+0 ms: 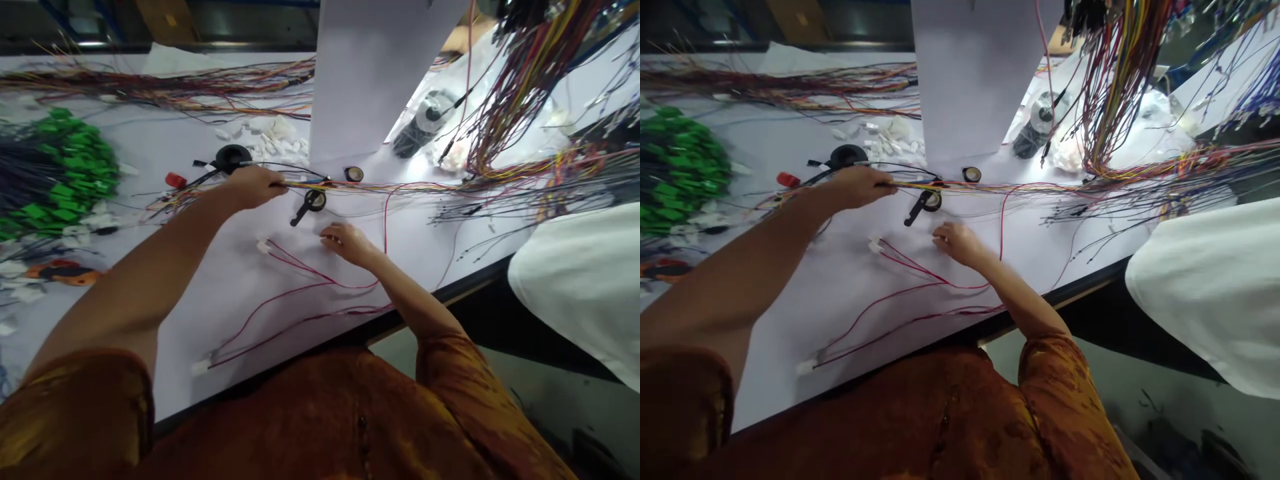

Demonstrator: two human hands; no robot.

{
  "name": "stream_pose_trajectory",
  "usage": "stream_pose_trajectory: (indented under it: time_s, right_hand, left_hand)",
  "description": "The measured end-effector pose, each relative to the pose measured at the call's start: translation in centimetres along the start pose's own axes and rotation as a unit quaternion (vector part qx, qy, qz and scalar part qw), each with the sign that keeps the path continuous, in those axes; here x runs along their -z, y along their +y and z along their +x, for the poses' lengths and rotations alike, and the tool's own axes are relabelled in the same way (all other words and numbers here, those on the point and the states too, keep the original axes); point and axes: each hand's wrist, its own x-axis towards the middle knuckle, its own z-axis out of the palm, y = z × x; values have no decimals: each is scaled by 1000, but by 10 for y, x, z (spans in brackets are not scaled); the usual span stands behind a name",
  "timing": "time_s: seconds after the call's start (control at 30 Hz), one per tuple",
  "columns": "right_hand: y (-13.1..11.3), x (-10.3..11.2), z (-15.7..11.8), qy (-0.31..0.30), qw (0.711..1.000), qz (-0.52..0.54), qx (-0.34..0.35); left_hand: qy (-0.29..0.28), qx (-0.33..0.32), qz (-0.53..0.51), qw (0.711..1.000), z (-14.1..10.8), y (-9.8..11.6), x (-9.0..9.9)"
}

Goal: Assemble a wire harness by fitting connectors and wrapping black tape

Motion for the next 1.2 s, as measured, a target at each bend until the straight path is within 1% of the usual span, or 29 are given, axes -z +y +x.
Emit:
stream_pose_trajectory:
  time_s: [0.03, 0.1, 0.17, 0.2, 0.27, 0.37, 0.47, 0.5, 0.53, 0.6, 0.67, 0.7, 0.77, 0.83, 0.87, 0.97, 1.03, 1.07, 1.13, 1.17, 1.2]
  right_hand:
    - [3, -4, 4, 23, 1000, -12, -13]
    - [9, -9, 17, 88, 994, -34, -52]
    - [14, -11, 34, 124, 987, -43, -90]
    - [14, -13, 42, 126, 986, -40, -100]
    - [10, -18, 55, 116, 989, -22, -94]
    - [-3, -30, 69, 100, 994, 0, -45]
    - [-13, -34, 85, 71, 997, -22, 0]
    - [-13, -32, 92, 71, 997, -35, -5]
    - [-12, -28, 100, 78, 995, -48, -25]
    - [-6, -17, 118, 99, 989, -68, -88]
    - [4, -4, 136, 107, 981, -79, -143]
    - [9, 1, 144, 104, 979, -83, -157]
    - [15, 9, 152, 98, 978, -85, -164]
    - [17, 13, 149, 93, 981, -77, -155]
    - [15, 14, 142, 88, 983, -72, -145]
    - [8, 18, 104, 63, 989, -67, -113]
    - [4, 20, 70, 14, 996, -50, -78]
    - [3, 20, 54, -25, 998, -26, -54]
    - [3, 18, 25, -105, 994, 31, -19]
    - [4, 15, 13, -128, 990, 52, -11]
    - [5, 12, 4, -128, 990, 64, -12]
  left_hand:
    - [17, -3, -12, 1000, -1, 0, 5]
    - [58, -15, -36, 998, -2, 0, 14]
    - [91, -25, -57, 994, -1, 1, 20]
    - [104, -27, -64, 992, -1, 1, 22]
    - [117, -28, -66, 990, 1, 3, 25]
    - [123, -20, -39, 991, 2, 6, 29]
    - [128, -18, -8, 992, 3, 7, 35]
    - [132, -21, -4, 991, 3, 7, 37]
    - [136, -23, -3, 990, 4, 8, 38]
    - [146, -27, -9, 989, 4, 8, 41]
    - [152, -23, -20, 988, 5, 8, 44]
    - [153, -19, -27, 988, 5, 7, 45]
    - [148, -13, -34, 988, 4, 3, 47]
    - [140, -6, -35, 989, 3, -4, 48]
    - [135, -2, -32, 990, 2, -9, 48]
    - [118, 17, -19, 993, 0, -26, 47]
    - [107, 36, -7, 994, 0, -36, 45]
    - [103, 45, 1, 994, 1, -40, 43]
    - [105, 55, 13, 993, 5, -48, 38]
    - [107, 60, 17, 992, 7, -51, 35]
    - [110, 64, 21, 992, 9, -53, 32]
